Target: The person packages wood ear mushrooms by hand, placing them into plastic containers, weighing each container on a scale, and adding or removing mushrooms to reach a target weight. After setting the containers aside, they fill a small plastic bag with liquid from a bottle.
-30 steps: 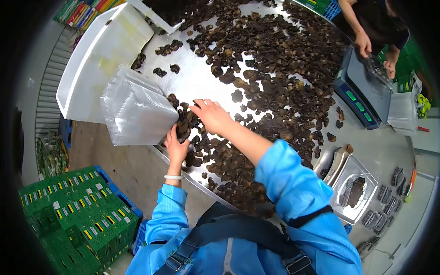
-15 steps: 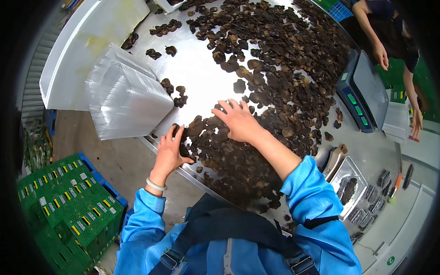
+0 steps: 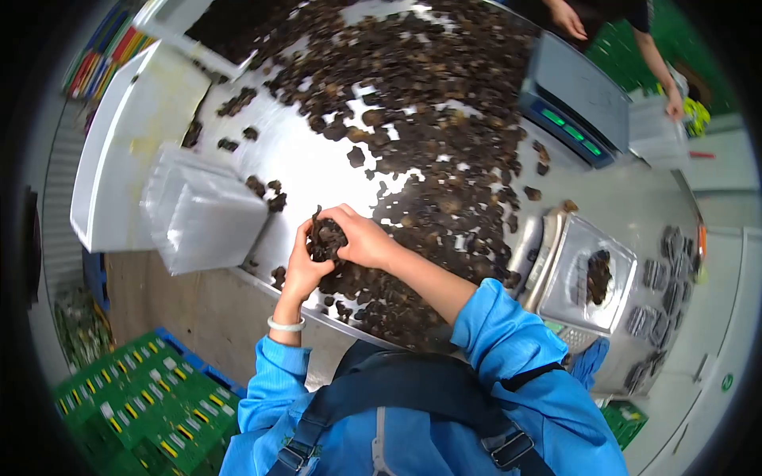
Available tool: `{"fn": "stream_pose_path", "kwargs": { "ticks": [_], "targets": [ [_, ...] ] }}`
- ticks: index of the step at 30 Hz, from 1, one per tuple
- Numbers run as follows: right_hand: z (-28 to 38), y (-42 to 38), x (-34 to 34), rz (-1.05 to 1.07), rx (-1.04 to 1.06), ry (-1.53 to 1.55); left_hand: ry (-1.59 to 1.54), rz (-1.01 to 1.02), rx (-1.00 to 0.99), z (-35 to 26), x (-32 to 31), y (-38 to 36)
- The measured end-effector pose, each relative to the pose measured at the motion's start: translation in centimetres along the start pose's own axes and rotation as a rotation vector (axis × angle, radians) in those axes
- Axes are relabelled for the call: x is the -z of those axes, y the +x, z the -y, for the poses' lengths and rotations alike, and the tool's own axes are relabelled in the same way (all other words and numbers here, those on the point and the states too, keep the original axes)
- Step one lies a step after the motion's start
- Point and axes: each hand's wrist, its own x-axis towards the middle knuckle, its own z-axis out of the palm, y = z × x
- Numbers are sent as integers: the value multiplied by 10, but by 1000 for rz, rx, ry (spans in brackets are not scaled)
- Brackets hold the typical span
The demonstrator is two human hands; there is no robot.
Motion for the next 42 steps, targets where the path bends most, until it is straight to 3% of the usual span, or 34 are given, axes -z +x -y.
{"fn": "stream_pose_path", "kwargs": {
  "ticks": [2, 8, 10, 16, 19, 20, 22, 25, 28, 30, 32, 33, 36, 38, 40, 42],
  "targets": [
    [9, -25, 17, -136, 120, -23, 17, -4, -55, -25, -23, -8],
    [26, -138, 89, -498, 67, 57, 136, 233, -216, -85, -118, -4],
    [24, -182, 114, -659, 33, -4, 143, 366, -227, -120, -165, -8],
    [9, -322, 182, -1154, -69, -27, 194, 741, -587, -181, -329, -15],
    [-29, -374, 205, -1348, -66, 164, 199, 874, -656, -190, -408, -17],
    [-37, -391, 212, -1354, -132, 130, 216, 886, -670, -190, -430, -21],
    [-61, -418, 218, -1216, -323, -492, 259, 882, -705, -172, -466, -20],
    [-59, -446, 217, -1018, -407, -616, 458, 847, -734, -168, -481, -31],
    [-51, -475, 218, -1117, -352, -351, 423, 743, -804, -171, -472, -34],
    [-61, -496, 215, -1252, -317, -295, 353, 778, -492, -177, -458, -32],
    [-68, -513, 211, -1316, -338, -118, 22, 756, -149, -167, -453, -27],
    [-72, -517, 210, -1364, -282, -171, 5, 690, -157, -173, -454, -32],
    [-79, -527, 207, -1267, -403, 33, -95, 573, -185, -180, -468, -36],
    [-79, -523, 208, -1274, -484, -28, -89, 555, -313, -173, -484, -39],
    [-77, -513, 210, -1216, -608, -66, 96, 576, -418, -163, -498, -37],
    [-76, -504, 217, -1099, -764, -81, -47, 543, -310, -163, -501, -40]
  ]
}}
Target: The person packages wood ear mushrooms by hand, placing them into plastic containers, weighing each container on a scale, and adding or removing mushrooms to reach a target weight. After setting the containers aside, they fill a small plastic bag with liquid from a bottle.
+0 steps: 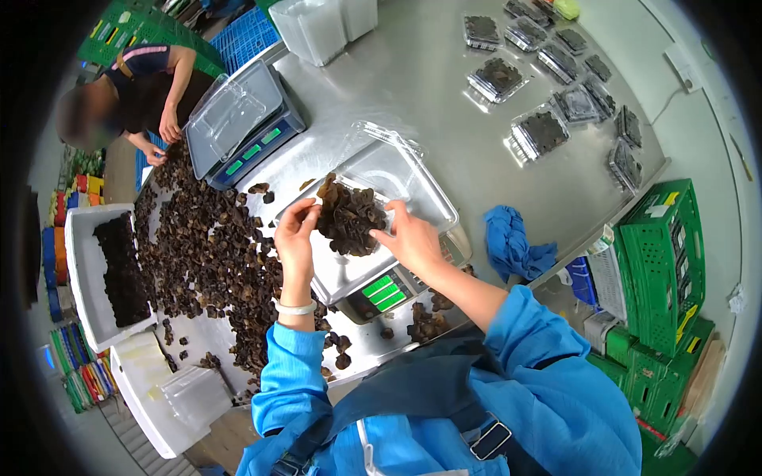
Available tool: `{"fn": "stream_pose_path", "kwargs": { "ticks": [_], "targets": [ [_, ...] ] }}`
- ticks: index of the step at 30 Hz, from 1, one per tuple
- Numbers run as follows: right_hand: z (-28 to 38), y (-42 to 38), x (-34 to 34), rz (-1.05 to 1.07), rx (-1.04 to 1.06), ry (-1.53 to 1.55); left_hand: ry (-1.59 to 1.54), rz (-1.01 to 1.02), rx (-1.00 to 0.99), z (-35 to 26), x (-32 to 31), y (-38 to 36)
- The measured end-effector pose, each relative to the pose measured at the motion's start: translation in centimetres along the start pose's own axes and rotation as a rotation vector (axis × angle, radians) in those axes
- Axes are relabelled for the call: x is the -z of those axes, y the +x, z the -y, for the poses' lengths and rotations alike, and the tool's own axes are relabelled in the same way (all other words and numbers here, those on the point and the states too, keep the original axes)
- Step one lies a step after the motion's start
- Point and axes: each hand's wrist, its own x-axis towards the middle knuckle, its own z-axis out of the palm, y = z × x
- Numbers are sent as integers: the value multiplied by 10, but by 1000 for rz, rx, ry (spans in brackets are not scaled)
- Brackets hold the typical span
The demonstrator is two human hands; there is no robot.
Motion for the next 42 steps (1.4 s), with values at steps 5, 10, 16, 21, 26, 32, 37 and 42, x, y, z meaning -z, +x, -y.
{"fn": "stream_pose_path", "kwargs": {
  "ticks": [5, 10, 16, 21, 26, 32, 37, 42],
  "targets": [
    [-23, 27, -6, -132, 192, -182, -722, -143, 247, -22, 57, -13],
    [-32, 22, 45, -457, 329, -254, -1146, -43, 436, 14, 145, -76],
    [-45, -31, 57, -224, 226, 59, -1294, -398, 594, 73, 220, -151],
    [-24, -55, 27, -166, 252, 128, -805, -338, 503, 33, 213, -143],
    [1, -41, -16, -245, 497, -98, -578, -197, 429, 6, 156, -106],
    [6, -6, -33, -284, 742, -285, 759, -195, -142, 65, 146, -44],
    [-8, -1, -25, -194, 650, -301, 335, 101, 121, 10, 81, 15],
    [9, -4, -5, -320, 585, -95, 25, 158, 182, 13, 6, 97]
  ]
}}
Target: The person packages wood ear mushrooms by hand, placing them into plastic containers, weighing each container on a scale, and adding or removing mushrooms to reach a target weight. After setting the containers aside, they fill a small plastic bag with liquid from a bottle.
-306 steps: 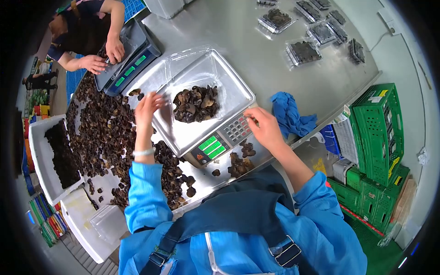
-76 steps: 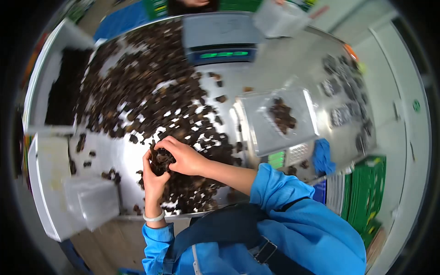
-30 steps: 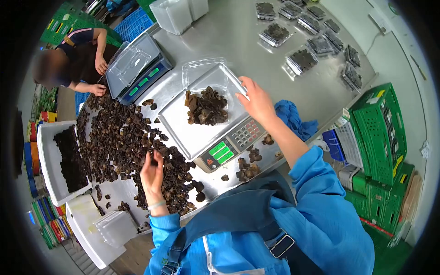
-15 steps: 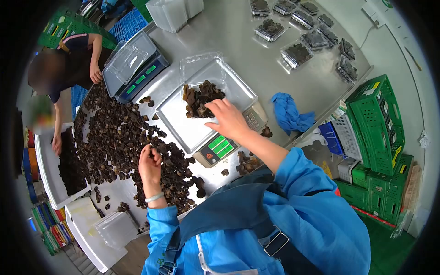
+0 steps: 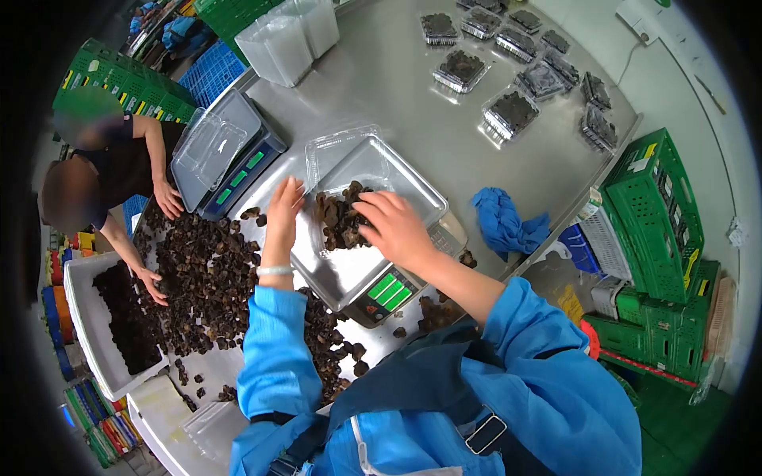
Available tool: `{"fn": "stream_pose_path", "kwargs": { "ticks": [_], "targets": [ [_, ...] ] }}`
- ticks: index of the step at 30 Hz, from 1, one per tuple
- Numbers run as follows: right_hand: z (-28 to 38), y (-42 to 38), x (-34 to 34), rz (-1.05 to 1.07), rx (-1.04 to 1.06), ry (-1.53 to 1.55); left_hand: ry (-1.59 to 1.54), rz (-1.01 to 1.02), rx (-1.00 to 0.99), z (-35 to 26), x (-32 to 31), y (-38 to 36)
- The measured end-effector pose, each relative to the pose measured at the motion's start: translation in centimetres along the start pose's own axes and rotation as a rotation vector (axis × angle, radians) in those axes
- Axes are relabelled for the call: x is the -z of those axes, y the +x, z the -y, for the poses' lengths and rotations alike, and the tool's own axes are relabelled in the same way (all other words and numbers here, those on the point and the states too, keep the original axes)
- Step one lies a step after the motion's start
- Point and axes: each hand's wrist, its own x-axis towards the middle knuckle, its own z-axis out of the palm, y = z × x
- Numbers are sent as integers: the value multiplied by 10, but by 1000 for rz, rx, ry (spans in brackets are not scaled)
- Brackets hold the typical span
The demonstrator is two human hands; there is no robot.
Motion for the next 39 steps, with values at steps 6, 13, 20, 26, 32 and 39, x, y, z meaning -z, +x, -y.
{"fn": "stream_pose_path", "kwargs": {
  "ticks": [6, 13, 20, 26, 32, 39],
  "targets": [
    [-10, -5, 7, 217, -1, 188, -396, 183, -64, -13, 3, -1],
    [-34, -53, 22, 31, -879, 652, 358, 62, 14, 34, 11, -98],
    [-36, -54, 14, 266, -860, 1107, -264, 212, 194, 51, 29, -128],
    [-34, -48, 1, 328, -899, 1023, -302, 112, 245, 69, 30, -142],
    [-31, -48, 17, 314, -849, 1150, -187, 57, 12, 67, 59, -177],
    [-177, -14, 97, -273, -546, 1202, 724, -1034, 7, 151, 407, -341]
  ]
}}
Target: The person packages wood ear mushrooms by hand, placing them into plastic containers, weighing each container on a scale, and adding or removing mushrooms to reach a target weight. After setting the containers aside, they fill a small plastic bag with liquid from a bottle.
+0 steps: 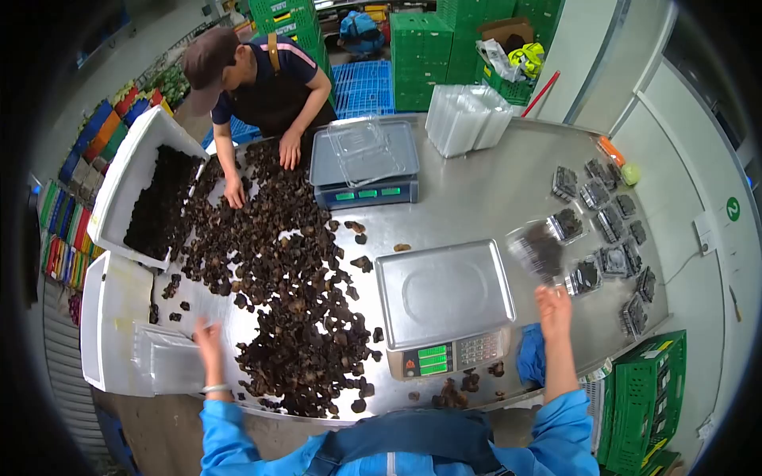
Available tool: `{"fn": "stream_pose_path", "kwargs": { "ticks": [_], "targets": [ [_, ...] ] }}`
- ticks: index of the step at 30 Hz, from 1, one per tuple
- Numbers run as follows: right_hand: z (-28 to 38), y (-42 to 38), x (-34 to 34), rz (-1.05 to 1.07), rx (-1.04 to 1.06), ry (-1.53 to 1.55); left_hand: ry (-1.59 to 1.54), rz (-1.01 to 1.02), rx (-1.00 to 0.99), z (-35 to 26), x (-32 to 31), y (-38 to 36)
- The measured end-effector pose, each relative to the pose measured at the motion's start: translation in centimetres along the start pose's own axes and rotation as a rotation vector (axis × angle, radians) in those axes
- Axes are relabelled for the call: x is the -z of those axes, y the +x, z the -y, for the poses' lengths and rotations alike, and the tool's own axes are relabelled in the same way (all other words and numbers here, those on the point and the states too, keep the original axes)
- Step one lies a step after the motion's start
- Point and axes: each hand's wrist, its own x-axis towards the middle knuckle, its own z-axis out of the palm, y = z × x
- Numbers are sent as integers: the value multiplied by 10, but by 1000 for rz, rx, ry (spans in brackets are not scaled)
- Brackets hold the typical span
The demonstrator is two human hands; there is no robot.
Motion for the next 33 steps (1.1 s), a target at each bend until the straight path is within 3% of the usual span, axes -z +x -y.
{"fn": "stream_pose_path", "kwargs": {
  "ticks": [1, 2, 3, 5, 7, 10, 11, 16, 18, 20, 22, 23, 24, 25, 26, 27, 29, 30, 31, 32, 33],
  "targets": [
    [12, 16, 13, -88, 58, 79, 89, -109, 106, 22, 47, 14],
    [19, 31, 14, -176, 114, 157, 445, -390, -184, 46, 92, 14],
    [25, 37, 2, -221, 70, 138, 583, -469, -83, 68, 129, 19],
    [45, 34, -35, -309, -25, 95, 746, -408, 131, 87, 188, 12],
    [35, 13, -89, -160, -79, -128, 569, -48, 148, 181, 223, 16],
    [-3, -14, -145, 88, -183, -384, 540, 87, 64, 163, 238, -2],
    [-15, -27, -166, 141, -182, -475, 500, 45, 51, 158, 238, -5],
    [-75, -74, -236, 503, -230, -608, 502, -110, 94, 94, 240, -8],
    [-76, -102, -278, 709, -90, -884, 401, -261, 15, 95, 235, -7],
    [-74, -127, -312, 967, 376, -1177, 323, -365, -92, 76, 228, -2],
    [-63, -157, -351, 1078, 616, -1136, 277, -411, -211, 11, 205, -11],
    [-62, -173, -370, 1065, 877, -1078, 326, -351, -341, -12, 188, -16],
    [-52, -188, -391, 1127, 997, -1046, 376, -286, -465, -41, 167, -24],
    [-41, -204, -410, 1154, 1143, -998, 354, -266, -719, -103, 146, -40],
    [-32, -216, -426, 1163, 1320, -1004, 345, -171, -766, -113, 114, -48],
    [-38, -227, -437, 1113, 1410, -1036, 254, -36, -848, -166, 96, -65],
    [-47, -228, -446, 1004, 1448, -1218, 58, 155, -991, -223, 51, -95],
    [-64, -214, -438, 1037, 1266, -1286, 54, 108, -1165, -241, 37, -103],
    [-81, -193, -424, 1069, 1085, -1353, 93, 141, -1136, -251, 30, -110],
    [-81, -175, -412, 1047, 1004, -1442, 65, 39, -1096, -246, 21, -108],
    [-80, -156, -394, 1016, 922, -1533, -18, 41, -889, -246, 23, -105]
  ]
}}
